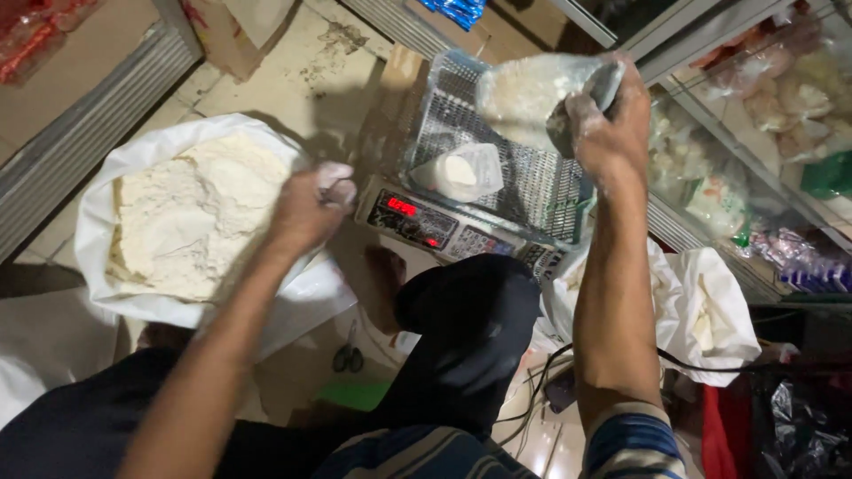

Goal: Scooping flour from a large bulk sack into smaller plastic bags and weighing them on a digital scale for portioning.

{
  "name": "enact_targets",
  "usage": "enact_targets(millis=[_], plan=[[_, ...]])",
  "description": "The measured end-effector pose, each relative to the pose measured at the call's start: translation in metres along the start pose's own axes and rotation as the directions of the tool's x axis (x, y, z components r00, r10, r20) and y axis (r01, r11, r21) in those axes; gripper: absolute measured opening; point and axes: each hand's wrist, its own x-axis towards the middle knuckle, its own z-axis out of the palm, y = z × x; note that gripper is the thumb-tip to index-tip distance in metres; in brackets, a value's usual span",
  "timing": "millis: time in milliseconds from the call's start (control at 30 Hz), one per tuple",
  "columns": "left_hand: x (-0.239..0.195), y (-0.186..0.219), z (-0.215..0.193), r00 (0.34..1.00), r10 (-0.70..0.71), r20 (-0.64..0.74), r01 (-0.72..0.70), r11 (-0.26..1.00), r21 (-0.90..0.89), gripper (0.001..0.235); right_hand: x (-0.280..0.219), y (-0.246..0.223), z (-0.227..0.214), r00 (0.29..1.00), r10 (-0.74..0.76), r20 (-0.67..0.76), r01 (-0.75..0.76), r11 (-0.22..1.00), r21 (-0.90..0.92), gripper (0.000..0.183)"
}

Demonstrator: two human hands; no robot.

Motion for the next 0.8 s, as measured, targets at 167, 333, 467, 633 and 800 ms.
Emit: enact_targets(millis=[167, 333, 467, 633, 800], plan=[[-0.001, 0.02, 0.063, 0.933, 0.343, -0.111, -0.36, 0.902, -0.239, 0.071, -0.004, 0.02, -0.005, 0.986, 0.155, 0.06, -0.132, 0.95, -0.284, 0.039], [0.004, 0.042, 0.117, 0.974, 0.117, -0.195, -0.197, 0.863, -0.465, 0.05, -0.016, 0.073, 0.032, 0.988, 0.06, 0.142, 0.034, 0.813, -0.582, 0.046], [-0.006, 0.072, 0.119, 0.978, 0.171, -0.116, -0.206, 0.849, -0.486, 0.061, -0.022, 0.053, 0.053, 0.965, 0.028, 0.262, 0.181, 0.652, -0.736, 0.054], [0.016, 0.057, 0.152, 0.971, 0.147, -0.189, -0.216, 0.878, -0.427, 0.061, -0.029, 0.055, 0.044, 0.942, -0.03, 0.334, 0.278, 0.623, -0.731, 0.059], [0.018, 0.057, 0.155, 0.975, 0.104, -0.198, -0.171, 0.918, -0.358, 0.063, -0.033, 0.073, 0.057, 0.922, -0.067, 0.382, 0.349, 0.573, -0.742, 0.047]])
